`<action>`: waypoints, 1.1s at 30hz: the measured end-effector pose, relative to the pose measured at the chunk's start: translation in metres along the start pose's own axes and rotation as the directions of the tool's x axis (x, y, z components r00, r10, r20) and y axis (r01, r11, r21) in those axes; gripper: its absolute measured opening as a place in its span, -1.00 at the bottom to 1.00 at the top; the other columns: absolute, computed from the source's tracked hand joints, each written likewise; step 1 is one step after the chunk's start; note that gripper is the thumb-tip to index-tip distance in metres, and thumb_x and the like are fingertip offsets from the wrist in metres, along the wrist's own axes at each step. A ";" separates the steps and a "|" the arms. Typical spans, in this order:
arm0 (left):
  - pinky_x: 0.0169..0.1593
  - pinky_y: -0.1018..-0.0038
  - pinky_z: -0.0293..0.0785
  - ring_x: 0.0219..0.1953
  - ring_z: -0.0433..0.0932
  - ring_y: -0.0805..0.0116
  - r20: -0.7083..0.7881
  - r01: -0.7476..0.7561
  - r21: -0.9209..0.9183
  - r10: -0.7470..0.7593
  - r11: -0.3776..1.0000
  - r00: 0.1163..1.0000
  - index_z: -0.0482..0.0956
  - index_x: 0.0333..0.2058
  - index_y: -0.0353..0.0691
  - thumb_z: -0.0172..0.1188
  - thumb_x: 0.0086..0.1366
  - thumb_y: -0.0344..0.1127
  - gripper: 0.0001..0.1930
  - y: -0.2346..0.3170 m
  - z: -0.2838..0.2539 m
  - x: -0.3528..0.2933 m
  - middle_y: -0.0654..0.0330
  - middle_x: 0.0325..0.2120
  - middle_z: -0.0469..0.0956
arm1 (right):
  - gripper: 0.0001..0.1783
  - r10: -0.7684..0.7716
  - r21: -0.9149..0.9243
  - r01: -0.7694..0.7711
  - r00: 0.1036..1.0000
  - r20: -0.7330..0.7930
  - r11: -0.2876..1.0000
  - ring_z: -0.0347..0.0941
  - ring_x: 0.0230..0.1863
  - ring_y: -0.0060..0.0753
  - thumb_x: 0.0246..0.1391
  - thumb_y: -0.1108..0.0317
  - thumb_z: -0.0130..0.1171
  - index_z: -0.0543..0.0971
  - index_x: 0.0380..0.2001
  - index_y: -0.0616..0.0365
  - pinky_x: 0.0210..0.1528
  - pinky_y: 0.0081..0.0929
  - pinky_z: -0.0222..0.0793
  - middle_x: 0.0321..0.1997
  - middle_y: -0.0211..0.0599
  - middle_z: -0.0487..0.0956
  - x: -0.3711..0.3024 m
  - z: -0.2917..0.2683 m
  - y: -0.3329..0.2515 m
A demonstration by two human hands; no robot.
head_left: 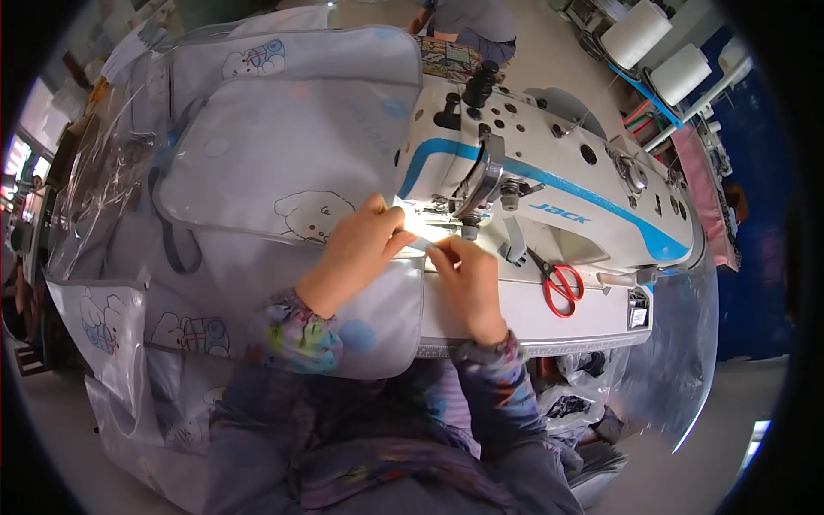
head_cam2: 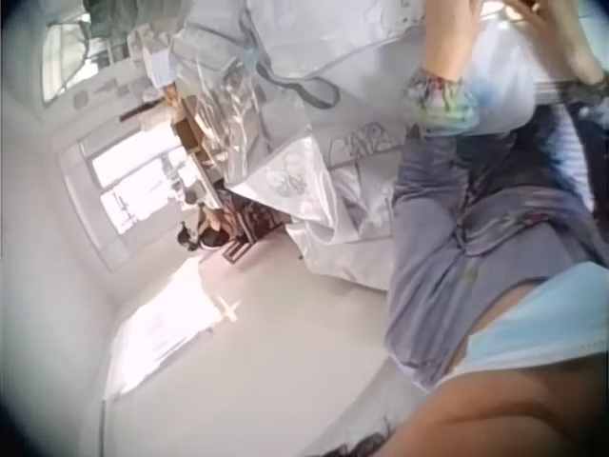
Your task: Sewing plastic protective sheets onto patterned fabric items using an industrial sewing machine.
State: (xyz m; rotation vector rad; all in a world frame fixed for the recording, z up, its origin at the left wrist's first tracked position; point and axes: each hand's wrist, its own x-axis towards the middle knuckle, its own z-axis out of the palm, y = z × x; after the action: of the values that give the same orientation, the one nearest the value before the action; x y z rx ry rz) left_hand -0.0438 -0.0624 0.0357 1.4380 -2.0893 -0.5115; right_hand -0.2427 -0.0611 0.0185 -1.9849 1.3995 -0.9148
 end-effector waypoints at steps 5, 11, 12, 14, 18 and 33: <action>-0.09 0.22 0.48 -0.23 0.55 0.04 -0.318 -0.020 0.370 0.146 0.929 0.937 0.56 -0.24 -0.21 0.24 0.20 -0.41 -0.85 0.015 0.023 0.001 0.12 -0.30 0.50 | -0.69 -0.027 -0.172 0.022 0.999 -0.030 0.985 0.45 -0.63 -0.16 0.05 0.17 0.37 0.62 -0.43 0.24 -0.52 -0.34 0.32 -0.62 -0.15 0.56 0.022 0.010 0.016; 0.07 0.25 0.43 -0.17 0.60 0.14 -0.251 -0.187 0.182 0.230 0.965 0.940 0.57 -0.31 -0.15 0.18 0.10 -0.43 -0.85 0.003 0.029 -0.004 0.17 -0.34 0.58 | -0.66 0.084 -0.173 -0.081 0.996 0.007 0.981 0.52 -0.49 0.07 -0.01 0.22 0.41 0.49 -0.40 0.22 -0.45 -0.15 0.38 -0.48 -0.08 0.60 0.014 0.005 0.018; 0.11 0.21 0.44 -0.12 0.60 0.15 -0.271 -0.215 0.143 0.247 0.966 0.930 0.59 -0.31 -0.15 0.18 0.11 -0.45 -0.86 0.002 0.029 -0.004 0.19 -0.33 0.61 | -0.70 0.061 -0.085 -0.067 0.995 -0.076 0.994 0.49 -0.54 -0.06 -0.02 0.30 0.42 0.50 -0.38 0.22 -0.47 -0.23 0.39 -0.49 -0.13 0.57 0.010 0.004 0.015; 0.15 0.19 0.43 -0.12 0.60 0.15 -0.262 -0.197 0.173 0.237 0.965 0.935 0.60 -0.31 -0.15 0.18 0.12 -0.45 -0.86 -0.001 0.031 -0.007 0.18 -0.29 0.62 | -0.79 0.005 0.029 0.000 0.987 -0.158 1.000 0.50 -0.49 -0.14 0.00 0.56 0.31 0.51 -0.28 0.23 -0.42 -0.33 0.44 -0.40 -0.15 0.56 0.001 0.000 0.011; 0.24 0.14 0.40 -0.07 0.60 0.16 -0.276 -0.169 0.176 0.213 0.970 0.937 0.61 -0.28 -0.16 0.17 0.15 -0.44 -0.85 -0.001 0.033 -0.007 0.17 -0.22 0.62 | -0.80 -0.317 -0.016 0.318 0.941 -0.120 0.948 0.49 -0.28 0.02 0.03 0.66 0.13 0.55 -0.27 0.20 -0.33 -0.23 0.42 -0.44 -0.16 0.53 -0.001 -0.004 0.008; 0.35 0.00 0.20 0.15 0.47 0.17 -0.144 -0.094 0.242 0.132 0.966 0.981 0.60 -0.16 -0.17 0.09 0.25 -0.44 -0.79 0.003 0.032 -0.017 0.13 -0.05 0.59 | -0.74 0.108 0.117 -0.137 0.968 0.225 0.984 0.54 -0.60 -0.45 0.10 0.46 0.11 0.52 -0.14 0.36 -0.52 -0.48 0.37 -0.57 -0.17 0.53 0.018 -0.011 0.014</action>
State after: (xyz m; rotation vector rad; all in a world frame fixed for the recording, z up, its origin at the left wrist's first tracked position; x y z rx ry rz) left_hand -0.0619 -0.0457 0.0087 1.4244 -2.1415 -0.1016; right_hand -0.2554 -0.0832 0.0190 -1.8176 1.2877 -0.6923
